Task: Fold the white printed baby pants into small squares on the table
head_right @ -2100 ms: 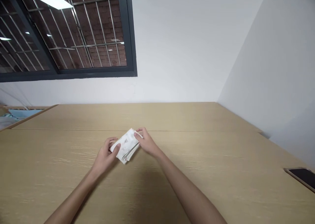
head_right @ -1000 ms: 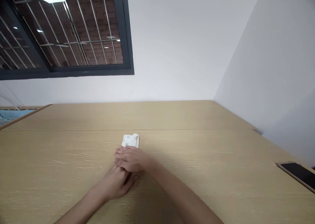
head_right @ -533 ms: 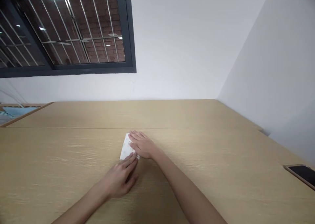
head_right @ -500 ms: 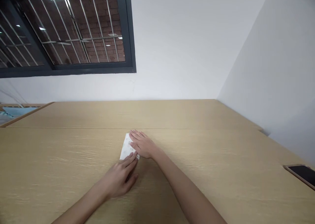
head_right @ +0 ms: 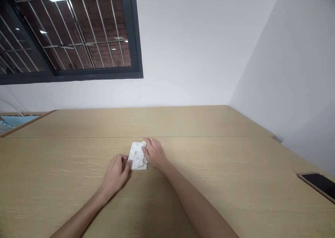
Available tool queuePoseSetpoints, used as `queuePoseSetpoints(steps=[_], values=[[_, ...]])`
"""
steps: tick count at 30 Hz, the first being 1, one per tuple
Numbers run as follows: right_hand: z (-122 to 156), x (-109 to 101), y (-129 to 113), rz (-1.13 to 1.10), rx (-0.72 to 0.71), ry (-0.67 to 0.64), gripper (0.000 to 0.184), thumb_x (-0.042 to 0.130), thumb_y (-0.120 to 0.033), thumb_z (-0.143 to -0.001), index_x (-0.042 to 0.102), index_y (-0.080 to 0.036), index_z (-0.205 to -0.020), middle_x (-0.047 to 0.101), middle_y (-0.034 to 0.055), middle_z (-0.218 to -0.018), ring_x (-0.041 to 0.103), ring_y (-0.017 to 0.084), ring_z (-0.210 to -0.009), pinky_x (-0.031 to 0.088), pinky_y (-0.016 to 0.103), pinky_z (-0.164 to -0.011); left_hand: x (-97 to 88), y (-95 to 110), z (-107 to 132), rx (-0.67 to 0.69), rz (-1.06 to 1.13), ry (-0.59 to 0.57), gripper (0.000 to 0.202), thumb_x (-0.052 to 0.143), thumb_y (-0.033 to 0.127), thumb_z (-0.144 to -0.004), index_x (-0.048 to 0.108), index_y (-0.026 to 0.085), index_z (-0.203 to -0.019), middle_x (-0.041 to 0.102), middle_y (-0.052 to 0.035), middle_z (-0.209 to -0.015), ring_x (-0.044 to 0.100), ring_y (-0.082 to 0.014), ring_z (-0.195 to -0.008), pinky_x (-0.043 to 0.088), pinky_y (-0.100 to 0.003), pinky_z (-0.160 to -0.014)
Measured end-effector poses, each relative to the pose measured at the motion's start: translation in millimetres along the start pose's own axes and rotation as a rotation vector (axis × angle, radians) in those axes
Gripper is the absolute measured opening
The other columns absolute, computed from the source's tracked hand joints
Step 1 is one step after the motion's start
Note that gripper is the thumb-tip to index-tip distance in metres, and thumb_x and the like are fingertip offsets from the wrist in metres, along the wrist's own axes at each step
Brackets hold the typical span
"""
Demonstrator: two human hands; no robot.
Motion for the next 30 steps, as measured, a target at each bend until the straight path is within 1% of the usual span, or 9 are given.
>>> queuePoseSetpoints(steps=[4,7,12,17,21,24,30], values=[[0,0,-1,0.018,-0.017,0.005,0.029,0.044,-0.026,-0.103,0.058,-0.015,-0.125,0.062,0.0144,-0.115,0.056,0.028,-0.109,0.046,0.044,-0.098,3.2,-7,-2,-0.027,-0.052,-0.018,0.028,0.042,0.045,-0.097,0.054,0.020,-0.092,0.062,-0.0112,-0.096,0.058,-0.0316,-0.096,0.044,-0.048,-0.088],[1,1,-1,0.030,-0.025,0.011,0.024,0.046,-0.023,-0.102,0.061,-0.015,-0.118,0.062,0.0130,-0.110,0.056,0.026,-0.104,0.047,0.042,-0.094,6.6,-8,-2,-0.033,-0.062,-0.033,0.029,0.043,0.046,-0.095,0.056,0.020,-0.090,0.062,-0.0120,-0.097,0.058,-0.0326,-0.096,0.042,-0.048,-0.088],[2,2,-1,0.027,-0.040,0.022,0.022,0.048,-0.021,-0.101,0.061,-0.016,-0.117,0.061,0.0123,-0.110,0.056,0.026,-0.105,0.047,0.041,-0.094,10.8,-9,-3,-0.027,-0.015,-0.060,0.028,0.044,0.045,-0.093,0.056,0.021,-0.088,0.065,-0.0100,-0.095,0.059,-0.0304,-0.096,0.042,-0.044,-0.086],[1,4,0,0.031,-0.050,0.026,0.019,0.048,-0.020,-0.100,0.059,-0.017,-0.115,0.062,0.0123,-0.110,0.056,0.026,-0.105,0.046,0.041,-0.094,13.2,-10,-5,-0.028,0.050,-0.093,0.027,0.043,0.045,-0.094,0.056,0.022,-0.087,0.068,-0.0075,-0.089,0.061,-0.0268,-0.087,0.042,-0.040,-0.080],[1,6,0,0.048,-0.058,0.023,0.016,0.044,-0.019,-0.100,0.058,-0.016,-0.107,0.063,0.0122,-0.103,0.056,0.026,-0.099,0.047,0.041,-0.090,15.4,-9,-6,-0.016,0.099,-0.124,0.025,0.043,0.043,-0.095,0.054,0.022,-0.088,0.068,-0.0065,-0.088,0.062,-0.0231,-0.081,0.042,-0.036,-0.076],[2,8,0,0.039,-0.046,0.015,0.015,0.042,-0.018,-0.099,0.056,-0.016,-0.104,0.065,0.0122,-0.100,0.057,0.026,-0.095,0.047,0.040,-0.088,16.1,-8,-6,-0.002,0.116,-0.135,0.025,0.040,0.042,-0.097,0.052,0.022,-0.090,0.068,-0.0076,-0.090,0.062,-0.0232,-0.083,0.042,-0.037,-0.077],[4,8,1,0.020,-0.026,0.004,0.020,0.039,-0.017,-0.099,0.055,-0.015,-0.111,0.067,0.0134,-0.104,0.060,0.026,-0.099,0.047,0.039,-0.090,14.2,-5,-6,0.014,0.148,-0.131,0.023,0.038,0.042,-0.098,0.049,0.023,-0.091,0.067,-0.0083,-0.092,0.063,-0.0248,-0.087,0.043,-0.038,-0.081]])
Point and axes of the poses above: each hand's wrist, its own z-axis away from the middle knuckle, its own x-axis out of the palm, y = z × x, the point moved 8 cm from there along -z, towards the middle knuckle
